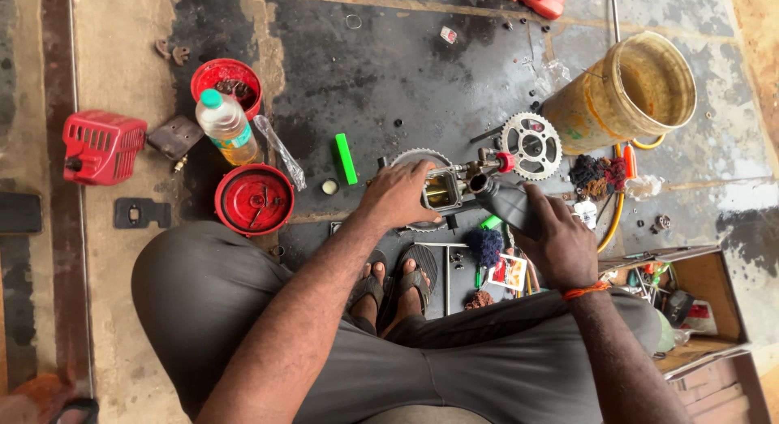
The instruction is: The person sits on the workshop floor servicing a small engine. They pour oil from a bottle into the engine, fit and hand-tighten parts on the engine body, tighten fasteners using a T-handle wrench, then wipe the engine with a blue cloth.
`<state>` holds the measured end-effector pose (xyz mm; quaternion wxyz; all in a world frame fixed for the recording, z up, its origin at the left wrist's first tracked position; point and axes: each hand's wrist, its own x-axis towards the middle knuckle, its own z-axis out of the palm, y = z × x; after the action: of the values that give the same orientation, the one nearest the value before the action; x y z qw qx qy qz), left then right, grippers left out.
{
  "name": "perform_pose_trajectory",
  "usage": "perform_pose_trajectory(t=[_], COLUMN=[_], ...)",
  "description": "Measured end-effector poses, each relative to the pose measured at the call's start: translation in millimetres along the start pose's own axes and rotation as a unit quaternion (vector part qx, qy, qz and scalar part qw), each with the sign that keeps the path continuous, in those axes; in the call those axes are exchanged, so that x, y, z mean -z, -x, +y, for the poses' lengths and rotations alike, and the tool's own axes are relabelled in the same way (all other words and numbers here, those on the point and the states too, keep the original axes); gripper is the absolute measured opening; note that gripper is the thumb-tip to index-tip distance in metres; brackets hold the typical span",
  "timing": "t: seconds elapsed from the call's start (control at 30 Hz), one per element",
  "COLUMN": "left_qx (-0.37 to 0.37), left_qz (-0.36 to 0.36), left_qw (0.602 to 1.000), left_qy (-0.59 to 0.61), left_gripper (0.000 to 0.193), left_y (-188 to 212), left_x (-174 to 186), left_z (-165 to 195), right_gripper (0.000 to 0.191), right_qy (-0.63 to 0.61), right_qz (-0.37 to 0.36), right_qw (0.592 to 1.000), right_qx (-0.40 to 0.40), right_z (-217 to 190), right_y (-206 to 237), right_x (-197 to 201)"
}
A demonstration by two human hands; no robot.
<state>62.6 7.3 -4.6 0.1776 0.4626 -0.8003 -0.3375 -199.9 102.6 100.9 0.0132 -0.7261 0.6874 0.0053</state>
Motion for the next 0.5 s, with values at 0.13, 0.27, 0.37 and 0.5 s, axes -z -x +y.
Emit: perform_pose_trajectory(t=[0.13,0.27,0.37,0.5], left_qx=[0.006,0.006,0.008,-0.004], left_qz=[-0.007,-0.008,-0.010,0.004], left_qw=[1.000,1.000,1.000,1.000], left_qy=[-0.006,-0.013,-0.021,-0.024], left_gripper=[0.092,0.095,0.097,0.098], left_y=[-0.2,-6.9,-10.7,-16.5], left_x=[-1.7,-2.7,-1.6,-0.3], left_z=[-7.7,-3.2,-0.9,-1.6], right_gripper=[0.091,0.095,0.095,0.089], right_qy=[0.042,0.085,0.090,0.102], right_qz=[-0.033,-0.066,-0.042,-0.068], right_qw=[0.998,0.993,0.993,0.992], right_qx=[0.028,0.038,0.069,0.043], right_z=[-7.1,-6.2,-7.3,-7.0], right_y=[-9.1,-17.0,-22.1,-28.9], right_x=[0.1,9.1,13.1,16.7])
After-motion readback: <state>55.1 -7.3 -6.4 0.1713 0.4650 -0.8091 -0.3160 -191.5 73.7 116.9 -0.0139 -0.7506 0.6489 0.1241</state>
